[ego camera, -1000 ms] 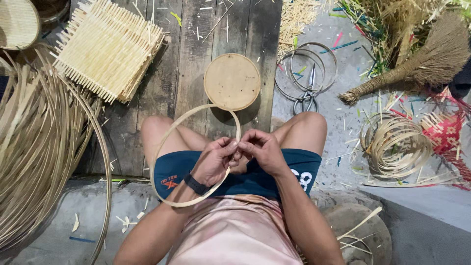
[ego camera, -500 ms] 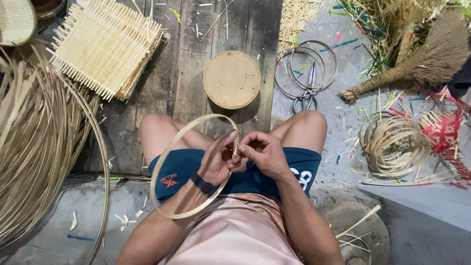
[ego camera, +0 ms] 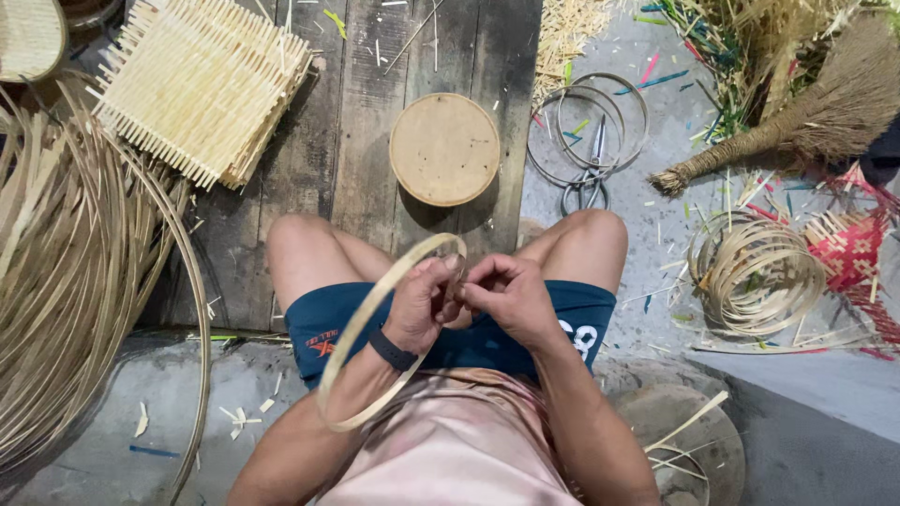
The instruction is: The person sits on the floor and weaves thin bamboo strips into circular rims. They bend the strips into loops, tuck the ends to secure the shape, and use scissors to trim excess material. The finished rims are placed on the floor nearby.
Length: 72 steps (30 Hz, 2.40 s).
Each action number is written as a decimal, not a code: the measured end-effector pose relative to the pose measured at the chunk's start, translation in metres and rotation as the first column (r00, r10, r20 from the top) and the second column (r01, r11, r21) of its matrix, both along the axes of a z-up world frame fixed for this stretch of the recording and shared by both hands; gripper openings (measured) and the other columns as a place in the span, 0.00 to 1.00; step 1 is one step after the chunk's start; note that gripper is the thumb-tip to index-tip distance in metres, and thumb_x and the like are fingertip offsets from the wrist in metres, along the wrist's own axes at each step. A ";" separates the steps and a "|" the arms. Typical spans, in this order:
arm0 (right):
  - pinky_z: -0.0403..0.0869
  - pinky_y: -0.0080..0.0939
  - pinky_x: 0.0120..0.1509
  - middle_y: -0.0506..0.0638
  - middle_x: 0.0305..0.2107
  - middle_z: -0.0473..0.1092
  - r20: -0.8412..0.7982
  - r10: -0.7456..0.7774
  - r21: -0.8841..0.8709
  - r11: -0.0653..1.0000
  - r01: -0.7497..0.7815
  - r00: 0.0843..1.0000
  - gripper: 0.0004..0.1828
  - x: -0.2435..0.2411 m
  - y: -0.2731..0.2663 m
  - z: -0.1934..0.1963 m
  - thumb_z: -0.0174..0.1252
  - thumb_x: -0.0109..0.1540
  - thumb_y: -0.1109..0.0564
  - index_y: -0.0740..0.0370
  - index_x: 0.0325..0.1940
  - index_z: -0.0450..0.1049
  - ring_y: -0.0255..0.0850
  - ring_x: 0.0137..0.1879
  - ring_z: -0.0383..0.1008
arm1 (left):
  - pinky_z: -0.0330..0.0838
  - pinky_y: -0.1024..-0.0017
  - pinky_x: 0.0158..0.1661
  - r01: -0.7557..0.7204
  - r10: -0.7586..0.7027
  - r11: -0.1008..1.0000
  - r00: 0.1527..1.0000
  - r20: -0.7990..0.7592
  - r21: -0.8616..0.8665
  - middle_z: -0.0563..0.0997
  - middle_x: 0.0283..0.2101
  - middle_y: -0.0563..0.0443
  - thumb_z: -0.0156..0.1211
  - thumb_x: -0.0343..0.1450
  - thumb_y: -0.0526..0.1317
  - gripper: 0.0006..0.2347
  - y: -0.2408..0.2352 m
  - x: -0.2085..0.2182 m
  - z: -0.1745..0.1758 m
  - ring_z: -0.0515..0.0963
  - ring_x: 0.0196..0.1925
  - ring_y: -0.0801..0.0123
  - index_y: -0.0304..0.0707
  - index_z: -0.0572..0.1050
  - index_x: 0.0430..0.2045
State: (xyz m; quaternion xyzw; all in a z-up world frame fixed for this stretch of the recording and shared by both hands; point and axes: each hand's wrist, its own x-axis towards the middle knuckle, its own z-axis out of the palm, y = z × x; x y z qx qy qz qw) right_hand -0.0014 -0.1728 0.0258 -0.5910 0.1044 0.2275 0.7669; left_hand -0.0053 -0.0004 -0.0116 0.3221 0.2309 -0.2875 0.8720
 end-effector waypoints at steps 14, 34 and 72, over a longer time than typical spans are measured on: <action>0.70 0.30 0.28 0.48 0.24 0.75 -0.055 0.002 -0.017 1.000 -0.003 0.998 0.06 -0.004 -0.012 0.003 0.65 0.63 0.60 0.67 0.39 0.79 0.31 0.27 0.72 | 0.52 0.81 0.14 0.042 -0.040 0.999 0.996 0.081 -0.030 0.74 0.19 0.55 0.65 0.73 0.45 0.12 -0.004 0.009 0.011 0.70 0.15 0.77 0.35 0.74 0.27; 0.69 0.30 0.24 0.48 0.21 0.73 0.045 0.022 -0.084 0.996 -0.018 0.999 0.08 -0.009 -0.010 0.009 0.64 0.64 0.61 0.68 0.35 0.74 0.30 0.24 0.70 | 0.56 0.77 0.14 -0.004 0.000 0.999 0.997 0.074 0.053 0.75 0.20 0.48 0.66 0.71 0.38 0.13 -0.007 0.005 -0.006 0.68 0.14 0.74 0.38 0.68 0.18; 0.70 0.40 0.34 0.55 0.26 0.72 0.482 0.180 -0.541 0.831 0.129 0.858 0.24 -0.058 -0.076 0.182 0.60 0.63 0.41 0.68 0.41 0.79 0.44 0.30 0.74 | 0.78 0.74 0.37 -0.589 -0.676 0.545 0.111 0.728 0.596 0.82 0.40 0.43 0.68 0.65 0.26 0.07 0.035 -0.006 0.195 0.83 0.39 0.65 0.29 0.79 0.35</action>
